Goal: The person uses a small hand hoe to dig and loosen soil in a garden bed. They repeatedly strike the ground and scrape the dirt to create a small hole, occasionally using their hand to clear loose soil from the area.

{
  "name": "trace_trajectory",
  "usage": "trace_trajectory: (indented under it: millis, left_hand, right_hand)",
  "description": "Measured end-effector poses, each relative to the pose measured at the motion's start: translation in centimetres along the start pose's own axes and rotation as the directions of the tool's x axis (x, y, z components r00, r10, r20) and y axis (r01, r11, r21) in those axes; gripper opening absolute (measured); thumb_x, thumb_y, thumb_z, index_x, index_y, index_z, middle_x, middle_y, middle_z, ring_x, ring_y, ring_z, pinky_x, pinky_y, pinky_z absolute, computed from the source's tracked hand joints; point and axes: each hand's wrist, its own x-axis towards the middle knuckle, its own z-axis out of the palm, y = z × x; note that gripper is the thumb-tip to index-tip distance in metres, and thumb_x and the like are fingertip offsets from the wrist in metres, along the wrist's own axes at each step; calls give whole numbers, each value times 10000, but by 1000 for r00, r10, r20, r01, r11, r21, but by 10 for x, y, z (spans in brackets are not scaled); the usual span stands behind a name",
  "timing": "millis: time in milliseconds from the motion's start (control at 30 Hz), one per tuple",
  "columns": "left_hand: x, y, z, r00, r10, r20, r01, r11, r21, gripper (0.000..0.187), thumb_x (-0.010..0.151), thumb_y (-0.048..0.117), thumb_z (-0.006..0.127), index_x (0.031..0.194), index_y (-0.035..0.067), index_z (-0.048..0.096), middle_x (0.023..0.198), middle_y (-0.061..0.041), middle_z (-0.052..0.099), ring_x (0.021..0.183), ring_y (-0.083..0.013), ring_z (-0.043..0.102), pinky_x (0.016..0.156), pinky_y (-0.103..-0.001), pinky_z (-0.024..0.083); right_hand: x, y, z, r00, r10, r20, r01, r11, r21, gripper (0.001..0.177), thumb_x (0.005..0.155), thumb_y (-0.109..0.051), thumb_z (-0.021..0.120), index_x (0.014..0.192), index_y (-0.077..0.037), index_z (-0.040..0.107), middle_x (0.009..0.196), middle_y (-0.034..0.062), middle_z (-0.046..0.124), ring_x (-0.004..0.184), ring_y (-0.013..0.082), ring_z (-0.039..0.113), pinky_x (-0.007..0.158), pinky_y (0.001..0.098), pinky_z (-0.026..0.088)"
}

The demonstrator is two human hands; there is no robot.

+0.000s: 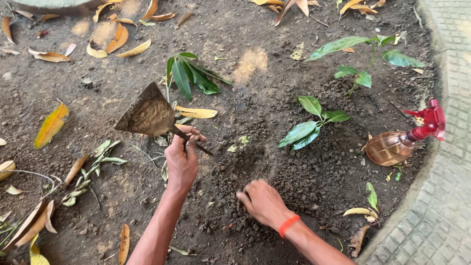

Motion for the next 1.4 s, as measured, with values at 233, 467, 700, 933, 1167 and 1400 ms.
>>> trace_trajectory:
  millis: [233, 467, 700, 933, 1167, 1400]
  left_hand:
    - [-2, -4, 0, 1000, 24, -9, -24, 1000, -11, 186, 1012, -106, 455, 1107, 15, 558, 968, -128, 719, 958, -198, 764, 859, -341, 634]
    - [4, 1, 4, 999, -44, 29, 44, 999, -5, 150, 1047, -58, 502, 1112, 19, 614, 946, -116, 754, 958, -194, 758, 850, -333, 628]
    - [3, 5, 15, 997, -33, 74, 33, 999, 0, 235, 1016, -17, 457, 1161, 23, 637, 964, -116, 762, 978, -175, 764, 897, -335, 615]
    - [13, 6, 5, 976, -153, 156, 153, 988, 9, 169, 1049, 56, 534, 1127, 49, 683, 1018, -87, 787, 1011, -161, 752, 892, -319, 590]
    - [21, 12, -12, 963, -135, 234, 176, 971, -164, 198, 1039, 23, 548, 1176, 28, 691, 1091, -53, 769, 1074, -143, 711, 997, -311, 549]
    - [19, 76, 9, 859, -221, 462, 238, 971, 21, 254, 994, 67, 551, 1139, 84, 759, 1160, -39, 784, 1055, -177, 714, 941, -367, 581]
  right_hand:
    - [17, 26, 1, 987, 23, -159, 13, 975, 222, 509, 1056, -388, 399, 1319, 20, 552, 1386, 210, 532, 1313, 317, 509, 1141, 459, 382]
    - [68, 26, 39, 979, -81, -185, 108, 984, 140, 662, 1065, -386, 371, 1553, 52, 281, 1618, 257, 273, 1520, 363, 222, 1219, 464, 214]
    - [40, 34, 18, 997, -65, -38, 69, 992, 110, 476, 1048, -327, 444, 1367, 11, 548, 1381, 179, 593, 1293, 330, 566, 1119, 407, 456]
    - [-4, 22, 38, 960, -182, -214, 192, 981, 26, 227, 1005, -141, 585, 1121, 39, 663, 1153, 184, 660, 1103, 331, 629, 1013, 423, 498]
    - [-63, 19, 30, 879, -412, -239, 364, 905, -219, 203, 737, 6, 651, 902, -54, 754, 852, 95, 677, 952, 310, 654, 990, 500, 497]
    - [-51, 8, -59, 978, 23, -206, 24, 974, 226, 342, 901, -270, 726, 1211, -126, 719, 966, 94, 660, 909, 244, 684, 885, 394, 583]
